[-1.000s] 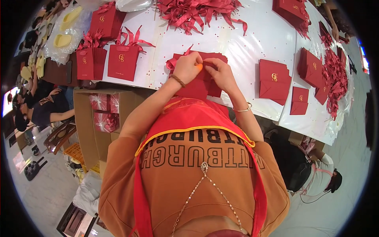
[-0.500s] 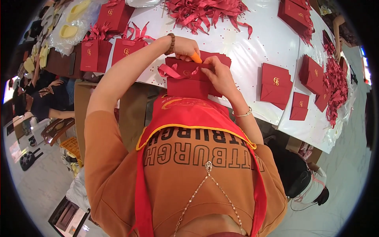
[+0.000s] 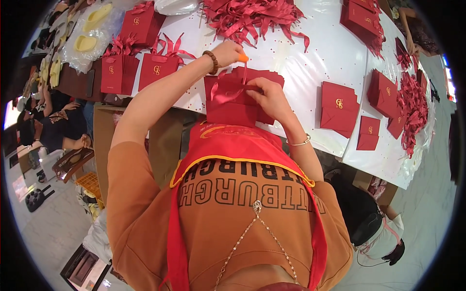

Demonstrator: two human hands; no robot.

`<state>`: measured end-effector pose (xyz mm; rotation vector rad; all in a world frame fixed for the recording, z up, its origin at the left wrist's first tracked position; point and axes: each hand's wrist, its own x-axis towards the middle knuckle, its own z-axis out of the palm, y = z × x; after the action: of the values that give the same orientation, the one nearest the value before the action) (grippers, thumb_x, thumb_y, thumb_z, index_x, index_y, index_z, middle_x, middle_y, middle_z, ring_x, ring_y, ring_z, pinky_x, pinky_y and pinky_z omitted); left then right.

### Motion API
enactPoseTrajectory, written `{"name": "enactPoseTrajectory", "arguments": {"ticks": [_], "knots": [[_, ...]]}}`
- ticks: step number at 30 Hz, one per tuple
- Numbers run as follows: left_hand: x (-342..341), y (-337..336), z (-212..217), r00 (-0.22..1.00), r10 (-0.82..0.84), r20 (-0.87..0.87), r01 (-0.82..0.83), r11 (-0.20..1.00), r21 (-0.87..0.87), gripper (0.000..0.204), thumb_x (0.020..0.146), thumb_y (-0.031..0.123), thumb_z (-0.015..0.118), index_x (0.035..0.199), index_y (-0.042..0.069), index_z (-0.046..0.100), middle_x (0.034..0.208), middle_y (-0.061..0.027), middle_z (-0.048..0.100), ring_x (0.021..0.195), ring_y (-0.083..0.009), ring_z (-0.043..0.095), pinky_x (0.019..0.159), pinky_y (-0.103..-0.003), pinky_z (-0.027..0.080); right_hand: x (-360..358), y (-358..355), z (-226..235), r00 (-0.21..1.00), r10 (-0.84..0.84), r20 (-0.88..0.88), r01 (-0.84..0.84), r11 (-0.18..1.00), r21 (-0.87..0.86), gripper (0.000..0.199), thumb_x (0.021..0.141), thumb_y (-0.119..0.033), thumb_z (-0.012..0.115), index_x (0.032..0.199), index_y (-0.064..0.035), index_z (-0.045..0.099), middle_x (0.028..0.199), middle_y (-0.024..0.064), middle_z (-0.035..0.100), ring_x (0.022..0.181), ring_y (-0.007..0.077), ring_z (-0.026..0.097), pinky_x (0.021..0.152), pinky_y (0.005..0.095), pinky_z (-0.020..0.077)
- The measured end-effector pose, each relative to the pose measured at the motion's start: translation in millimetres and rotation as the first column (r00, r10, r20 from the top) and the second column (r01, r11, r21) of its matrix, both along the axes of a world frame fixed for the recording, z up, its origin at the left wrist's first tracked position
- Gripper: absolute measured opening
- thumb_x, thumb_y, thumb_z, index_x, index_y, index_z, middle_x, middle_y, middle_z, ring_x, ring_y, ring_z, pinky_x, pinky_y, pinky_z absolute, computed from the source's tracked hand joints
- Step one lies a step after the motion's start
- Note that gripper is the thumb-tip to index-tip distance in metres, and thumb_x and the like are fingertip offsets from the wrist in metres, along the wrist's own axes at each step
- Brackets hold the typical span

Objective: Tying red ribbons onto small red gift boxes or envelopes.

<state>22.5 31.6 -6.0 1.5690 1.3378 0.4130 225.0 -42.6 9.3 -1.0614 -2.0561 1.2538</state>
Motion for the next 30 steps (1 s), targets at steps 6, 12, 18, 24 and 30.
{"name": "enactPoseTrajectory", "arguments": {"ticks": [6,12,18,24,30], "knots": [[-18.6,-1.7,-5.8,0.979,0.037,-0.198,-0.081,0.973,-0.217,0.042,0.085,0.043,0.049,0.094,0.003,0.057,0.071,-0.0040,0.053,0.054,-0.0103,0.047,0.051,-0.024,0.042,1.2,2.3,-1.8,0.997,-0.081,0.020,0.082,0.991,-0.105,0.019,0.076,-0.007,0.061,0.094,-0.0010,0.058,0.082,0.0141,0.060,0.072,0.0284,0.057,0.065,0.0337,0.0444],[-10.3,-18.6,0.8,0.981,0.095,0.168,-0.052,0.968,-0.245,0.020,0.087,0.014,0.047,0.101,0.004,0.057,0.057,0.0022,0.046,0.050,-0.0059,0.042,0.046,-0.021,0.034,-0.6,0.2,2.7,0.997,-0.077,0.021,0.079,0.991,-0.109,0.020,0.076,-0.007,0.062,0.095,-0.0006,0.058,0.081,0.0138,0.060,0.071,0.0257,0.057,0.064,0.0321,0.0442],[-3.8,-12.3,-3.9,0.849,0.352,0.395,-0.077,0.821,-0.566,0.025,0.088,0.015,0.046,0.106,0.000,0.056,0.055,0.0044,0.039,0.045,-0.0055,0.031,0.042,-0.020,0.026,-1.7,1.1,2.2,1.000,-0.021,0.011,0.023,0.990,-0.140,0.019,0.077,-0.007,0.061,0.095,-0.0008,0.058,0.081,0.0138,0.060,0.071,0.0255,0.057,0.063,0.0315,0.0442],[8.8,-7.6,15.5,0.920,0.341,0.194,-0.131,0.732,-0.668,0.031,0.090,0.031,0.047,0.096,0.003,0.058,0.051,0.0078,0.032,0.040,-0.0029,0.021,0.037,-0.022,0.016,-7.1,-0.4,-3.9,0.999,-0.018,-0.046,0.017,1.000,-0.025,0.017,0.079,-0.007,0.061,0.095,-0.0006,0.059,0.077,0.0080,0.059,0.064,0.0148,0.053,0.060,0.0264,0.0432],[3.8,-9.9,1.5,0.967,0.156,0.199,-0.013,0.819,-0.574,0.039,0.083,0.042,0.055,0.085,0.004,0.060,0.046,0.0095,0.025,0.037,-0.0028,0.017,0.036,-0.022,0.013,-17.1,-8.3,0.9,0.986,-0.165,-0.026,0.152,0.819,0.554,0.021,0.075,-0.007,0.063,0.096,-0.0049,0.057,0.082,0.0113,0.056,0.072,0.0220,0.053,0.064,0.0311,0.0435]]}}
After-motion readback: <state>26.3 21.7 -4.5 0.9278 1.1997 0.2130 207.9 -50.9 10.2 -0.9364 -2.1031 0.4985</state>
